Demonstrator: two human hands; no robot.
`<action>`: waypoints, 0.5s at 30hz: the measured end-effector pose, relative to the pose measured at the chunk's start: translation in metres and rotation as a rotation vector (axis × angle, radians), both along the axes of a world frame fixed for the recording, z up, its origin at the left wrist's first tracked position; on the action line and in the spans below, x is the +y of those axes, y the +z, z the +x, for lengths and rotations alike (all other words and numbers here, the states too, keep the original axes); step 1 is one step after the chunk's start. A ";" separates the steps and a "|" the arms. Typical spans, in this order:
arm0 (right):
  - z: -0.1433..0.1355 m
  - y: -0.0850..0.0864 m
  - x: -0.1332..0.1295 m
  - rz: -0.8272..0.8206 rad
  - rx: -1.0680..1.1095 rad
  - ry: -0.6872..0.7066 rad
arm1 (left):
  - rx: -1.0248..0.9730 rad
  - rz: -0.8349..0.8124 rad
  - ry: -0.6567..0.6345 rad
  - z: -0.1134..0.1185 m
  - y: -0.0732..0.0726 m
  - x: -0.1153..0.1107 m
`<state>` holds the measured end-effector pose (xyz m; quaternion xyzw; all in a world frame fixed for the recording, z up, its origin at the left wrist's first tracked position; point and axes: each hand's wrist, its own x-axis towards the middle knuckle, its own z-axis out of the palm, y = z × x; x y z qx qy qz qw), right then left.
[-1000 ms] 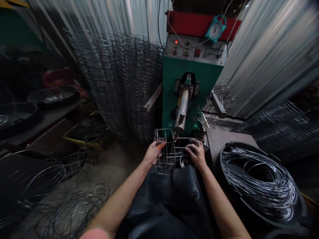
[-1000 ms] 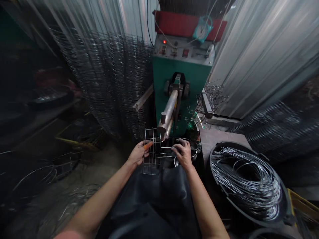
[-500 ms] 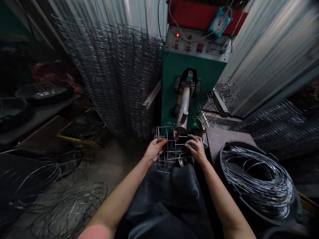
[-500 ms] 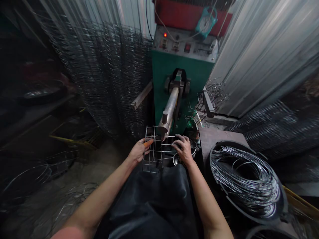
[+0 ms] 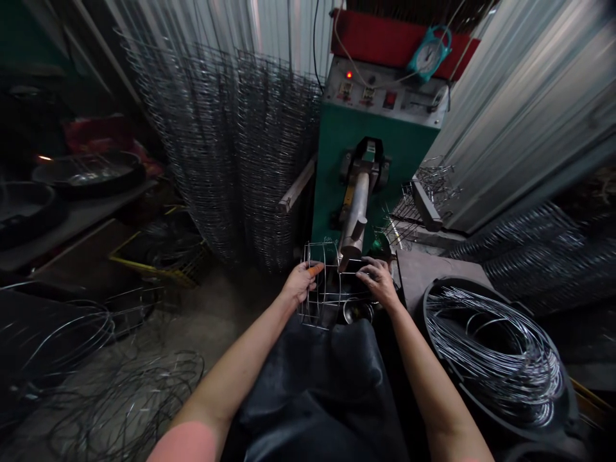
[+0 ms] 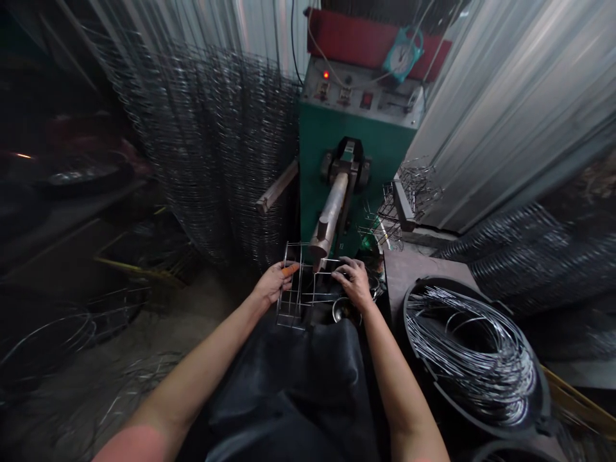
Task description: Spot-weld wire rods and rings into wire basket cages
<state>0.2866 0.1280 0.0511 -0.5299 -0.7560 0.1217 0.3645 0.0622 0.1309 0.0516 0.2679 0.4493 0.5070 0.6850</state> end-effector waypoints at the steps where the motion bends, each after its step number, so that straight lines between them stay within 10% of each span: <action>1: 0.000 0.001 0.000 -0.010 0.005 -0.001 | 0.001 -0.003 0.000 0.000 0.000 0.001; 15: -0.015 0.012 -0.024 0.015 0.012 -0.006 | 0.036 0.012 -0.054 -0.010 0.004 -0.018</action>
